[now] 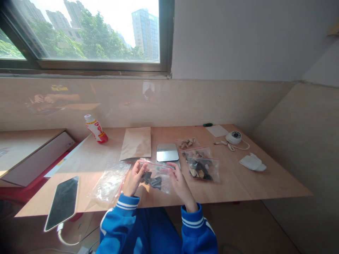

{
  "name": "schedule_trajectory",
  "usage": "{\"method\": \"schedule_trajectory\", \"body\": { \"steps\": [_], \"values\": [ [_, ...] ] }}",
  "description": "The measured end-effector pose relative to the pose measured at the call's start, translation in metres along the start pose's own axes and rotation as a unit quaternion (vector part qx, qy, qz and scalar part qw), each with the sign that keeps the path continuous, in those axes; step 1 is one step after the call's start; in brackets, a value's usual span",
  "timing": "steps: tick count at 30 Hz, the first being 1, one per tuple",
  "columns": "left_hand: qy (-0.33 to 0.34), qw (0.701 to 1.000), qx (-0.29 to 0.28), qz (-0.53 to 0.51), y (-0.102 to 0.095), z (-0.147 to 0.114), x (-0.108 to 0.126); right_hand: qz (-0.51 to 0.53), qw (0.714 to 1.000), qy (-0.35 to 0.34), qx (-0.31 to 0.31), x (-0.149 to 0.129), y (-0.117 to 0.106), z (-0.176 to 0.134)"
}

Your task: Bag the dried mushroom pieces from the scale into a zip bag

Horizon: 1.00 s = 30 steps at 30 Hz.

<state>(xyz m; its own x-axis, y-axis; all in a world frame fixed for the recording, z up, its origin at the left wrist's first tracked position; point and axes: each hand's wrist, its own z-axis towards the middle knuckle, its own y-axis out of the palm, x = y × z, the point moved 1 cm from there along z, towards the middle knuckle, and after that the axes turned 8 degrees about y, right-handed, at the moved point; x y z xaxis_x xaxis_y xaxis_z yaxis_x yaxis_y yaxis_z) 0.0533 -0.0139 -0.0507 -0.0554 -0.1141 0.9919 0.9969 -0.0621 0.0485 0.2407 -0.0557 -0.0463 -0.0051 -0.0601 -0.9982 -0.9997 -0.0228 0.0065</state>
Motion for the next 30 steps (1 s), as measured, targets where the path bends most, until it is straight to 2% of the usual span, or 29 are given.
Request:
{"method": "schedule_trajectory", "body": {
  "steps": [2,6,12,16,21,24,27,30],
  "values": [
    [0.018,1.0,0.021,0.016,0.0,-0.004,-0.001,0.01,1.0,0.01,0.022,0.007,-0.003,0.004],
    [0.08,0.995,0.028,0.045,-0.001,-0.007,0.003,0.048,0.995,0.032,0.087,0.009,0.0,0.007],
    [0.074,0.995,0.054,0.043,0.002,-0.013,0.013,0.133,0.979,0.042,0.151,-0.001,0.014,0.005],
    [0.047,0.996,0.073,0.021,0.009,-0.019,0.014,0.177,0.958,0.029,0.224,0.0,0.015,0.005],
    [0.094,0.99,0.109,0.01,0.014,-0.019,0.02,0.182,0.933,0.007,0.312,0.0,0.013,0.004],
    [0.086,0.987,0.133,0.004,0.016,-0.02,0.021,0.19,0.914,0.01,0.358,0.0,0.014,0.003],
    [0.065,0.982,0.175,0.001,0.018,-0.021,0.018,0.184,0.913,0.021,0.364,-0.001,0.014,0.002],
    [0.064,0.979,0.195,-0.001,0.015,-0.021,0.013,0.179,0.93,0.019,0.32,-0.001,0.013,0.003]
  ]
}}
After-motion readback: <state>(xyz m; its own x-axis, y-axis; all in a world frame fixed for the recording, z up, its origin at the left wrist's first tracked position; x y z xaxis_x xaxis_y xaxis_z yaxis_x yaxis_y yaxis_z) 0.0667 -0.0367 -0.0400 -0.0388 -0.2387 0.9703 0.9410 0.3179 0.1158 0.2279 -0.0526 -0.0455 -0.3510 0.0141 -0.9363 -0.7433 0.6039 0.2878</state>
